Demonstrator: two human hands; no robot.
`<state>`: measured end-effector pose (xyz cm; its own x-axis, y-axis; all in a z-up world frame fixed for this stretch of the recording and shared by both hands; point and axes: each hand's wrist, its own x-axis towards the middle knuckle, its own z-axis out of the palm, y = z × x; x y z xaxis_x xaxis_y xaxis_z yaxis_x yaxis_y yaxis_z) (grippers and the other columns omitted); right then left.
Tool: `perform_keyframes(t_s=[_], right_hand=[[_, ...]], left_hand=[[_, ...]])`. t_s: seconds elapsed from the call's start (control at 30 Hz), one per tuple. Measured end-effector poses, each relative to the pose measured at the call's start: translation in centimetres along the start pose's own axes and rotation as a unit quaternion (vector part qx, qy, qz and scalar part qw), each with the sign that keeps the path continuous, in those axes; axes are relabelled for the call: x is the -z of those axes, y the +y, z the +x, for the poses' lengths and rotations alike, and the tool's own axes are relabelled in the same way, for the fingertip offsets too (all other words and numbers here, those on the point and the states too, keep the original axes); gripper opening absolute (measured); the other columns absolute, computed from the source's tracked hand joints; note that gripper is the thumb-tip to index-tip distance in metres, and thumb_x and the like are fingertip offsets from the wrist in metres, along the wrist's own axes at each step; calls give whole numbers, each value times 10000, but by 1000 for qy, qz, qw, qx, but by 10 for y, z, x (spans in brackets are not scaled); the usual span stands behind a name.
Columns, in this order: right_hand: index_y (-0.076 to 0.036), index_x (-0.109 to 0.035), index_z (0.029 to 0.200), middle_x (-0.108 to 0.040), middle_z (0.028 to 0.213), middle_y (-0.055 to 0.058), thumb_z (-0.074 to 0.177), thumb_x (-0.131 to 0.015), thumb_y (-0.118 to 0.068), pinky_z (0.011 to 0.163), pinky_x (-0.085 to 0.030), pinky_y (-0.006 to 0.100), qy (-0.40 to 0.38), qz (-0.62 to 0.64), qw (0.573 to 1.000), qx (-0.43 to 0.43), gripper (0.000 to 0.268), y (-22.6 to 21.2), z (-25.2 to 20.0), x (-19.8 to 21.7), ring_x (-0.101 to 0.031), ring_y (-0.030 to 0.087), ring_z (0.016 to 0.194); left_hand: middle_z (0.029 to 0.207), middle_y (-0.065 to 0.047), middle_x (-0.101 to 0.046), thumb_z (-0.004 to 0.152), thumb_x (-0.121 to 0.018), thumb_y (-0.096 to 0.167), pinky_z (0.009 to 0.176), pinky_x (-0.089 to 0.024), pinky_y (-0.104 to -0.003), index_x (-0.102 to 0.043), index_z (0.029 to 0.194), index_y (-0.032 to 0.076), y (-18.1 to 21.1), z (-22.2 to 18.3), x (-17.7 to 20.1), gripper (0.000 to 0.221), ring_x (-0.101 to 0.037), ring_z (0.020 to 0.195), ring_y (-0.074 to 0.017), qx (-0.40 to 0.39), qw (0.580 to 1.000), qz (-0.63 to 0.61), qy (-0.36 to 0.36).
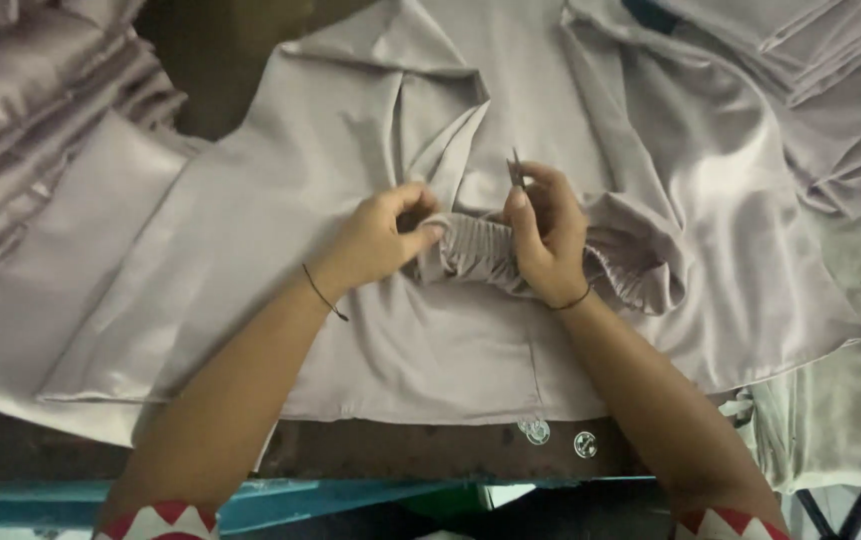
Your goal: Trimming loose threads from a garment using thread snips
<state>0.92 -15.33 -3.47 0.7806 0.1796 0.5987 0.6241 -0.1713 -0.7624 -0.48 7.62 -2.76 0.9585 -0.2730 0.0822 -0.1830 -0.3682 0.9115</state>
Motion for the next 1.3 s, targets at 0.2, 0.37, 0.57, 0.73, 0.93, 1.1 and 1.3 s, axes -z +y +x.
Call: perform_keyframes(t_s=[0.2, 0.37, 0.57, 0.73, 0.93, 1.1, 1.3], right_hand=[[77, -685, 1166, -640, 740, 136, 1010, -699, -122, 561, -490, 329, 2, -121, 989, 91, 253, -25, 2, 8, -618, 280, 597], [35, -793, 1091, -702, 855, 153, 919, -836, -142, 612, -558, 344, -6, -205, 972, 112, 252, -51, -2, 14, -715, 356, 704], [-40, -821, 1059, -734, 858, 98, 837, -916, -188, 614, -591, 351, -20, -281, 956, 86, 283, -61, -4, 8, -736, 324, 697], [-25, -804, 1051, -718, 842, 108, 849, -879, -152, 600, -577, 360, -45, -277, 952, 120, 251, -64, -2, 12, -716, 345, 666], [-30, -801, 1019, -719, 831, 115, 852, -877, -133, 567, -569, 390, -48, -289, 944, 150, 211, -71, 0, 11, -719, 356, 660], [-29, -798, 1034, -718, 832, 108, 844, -849, -76, 569, -576, 389, -50, -287, 944, 153, 202, -73, 1, 11, -719, 341, 671], [-9, -785, 1001, -713, 801, 133, 833, -843, -38, 549, -576, 401, -73, -287, 944, 143, 181, -78, 4, 14, -719, 352, 649]], left_hand=[[835, -33, -706, 836, -709, 27, 737, -519, -256, -676, 1036, 97, 1, -1, -1, 215, -630, 797, -100, 0, 976, -213, 33], [840, -53, -718, 832, -729, 18, 663, -501, -203, -650, 1079, 104, 8, -3, 2, 273, -613, 725, -63, 2, 958, -282, 48], [850, -66, -735, 858, -738, 67, 683, -483, -186, -656, 1106, 101, 11, -8, 2, 264, -595, 740, -46, -2, 956, -293, 27], [844, -76, -736, 869, -745, 74, 686, -483, -179, -645, 1128, 89, 21, -10, 5, 278, -600, 730, -51, -4, 953, -304, 16], [860, -86, -738, 875, -744, 68, 714, -501, -191, -643, 1135, 83, 24, -10, 7, 279, -607, 752, -56, -11, 951, -307, 8], [855, -99, -743, 878, -735, 56, 707, -514, -198, -643, 1124, 73, 27, -11, 6, 263, -620, 740, -67, -10, 952, -305, 8], [859, -91, -735, 878, -735, 63, 707, -506, -199, -641, 1134, 69, 21, -10, 4, 272, -611, 752, -64, -13, 955, -297, 7]])
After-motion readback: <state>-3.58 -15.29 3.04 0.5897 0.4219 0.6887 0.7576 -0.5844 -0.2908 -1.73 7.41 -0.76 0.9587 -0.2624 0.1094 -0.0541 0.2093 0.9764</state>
